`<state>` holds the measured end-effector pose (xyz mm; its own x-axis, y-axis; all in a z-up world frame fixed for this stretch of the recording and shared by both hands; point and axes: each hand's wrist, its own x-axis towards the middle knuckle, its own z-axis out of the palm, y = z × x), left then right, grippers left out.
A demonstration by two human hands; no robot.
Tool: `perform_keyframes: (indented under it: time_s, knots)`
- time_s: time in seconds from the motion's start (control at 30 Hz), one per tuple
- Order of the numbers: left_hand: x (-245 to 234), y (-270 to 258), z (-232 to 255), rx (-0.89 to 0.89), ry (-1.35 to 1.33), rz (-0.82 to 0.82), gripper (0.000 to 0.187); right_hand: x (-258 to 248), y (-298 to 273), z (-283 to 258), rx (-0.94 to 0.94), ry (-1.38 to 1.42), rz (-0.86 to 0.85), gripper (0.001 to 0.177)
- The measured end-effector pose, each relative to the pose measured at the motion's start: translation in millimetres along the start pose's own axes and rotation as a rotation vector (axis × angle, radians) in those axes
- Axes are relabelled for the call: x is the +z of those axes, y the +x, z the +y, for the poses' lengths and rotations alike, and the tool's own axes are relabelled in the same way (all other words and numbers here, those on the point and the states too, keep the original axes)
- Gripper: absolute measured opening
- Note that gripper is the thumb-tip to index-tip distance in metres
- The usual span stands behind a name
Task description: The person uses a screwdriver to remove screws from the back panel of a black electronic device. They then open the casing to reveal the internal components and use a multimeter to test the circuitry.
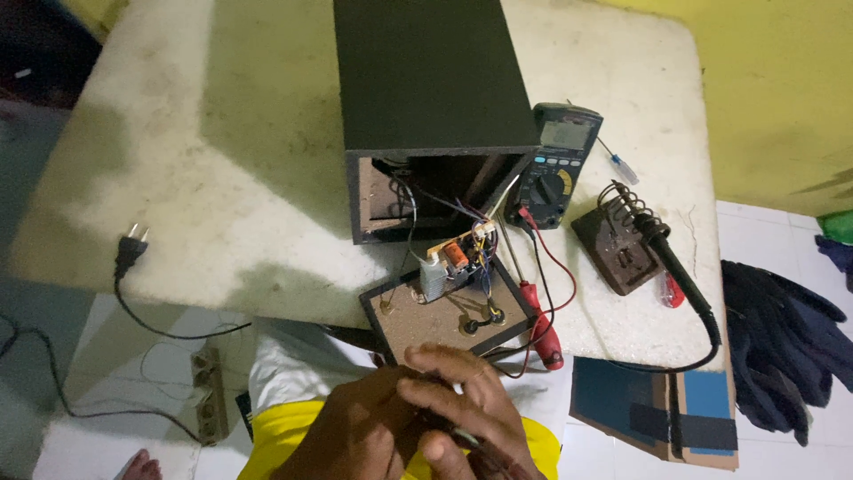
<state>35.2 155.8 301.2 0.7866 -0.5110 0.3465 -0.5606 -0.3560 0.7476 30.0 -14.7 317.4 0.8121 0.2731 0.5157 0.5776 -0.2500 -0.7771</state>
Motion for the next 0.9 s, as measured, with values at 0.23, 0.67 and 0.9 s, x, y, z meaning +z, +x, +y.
perform_keyframes:
  time_s: [0.23, 0.67, 0.9]
  knots:
    - [2.8, -0.6, -31.6, 0.056, 0.134, 0.088, 0.010, -25.7, -9.1, -12.6, 0.215, 0.122, -0.077, 0.048]
    - [-2.5, 21.7, -21.5, 0.030, 0.105, 0.151, 0.039, -55.8, 14.1, -18.0, -0.054, -0.227, -0.273, 0.046]
    - [2.7, 8.1, -37.9, -0.013, 0.245, 0.229, 0.036, -50.7, 6.4, -8.0, -0.126, -0.357, -0.265, 0.038]
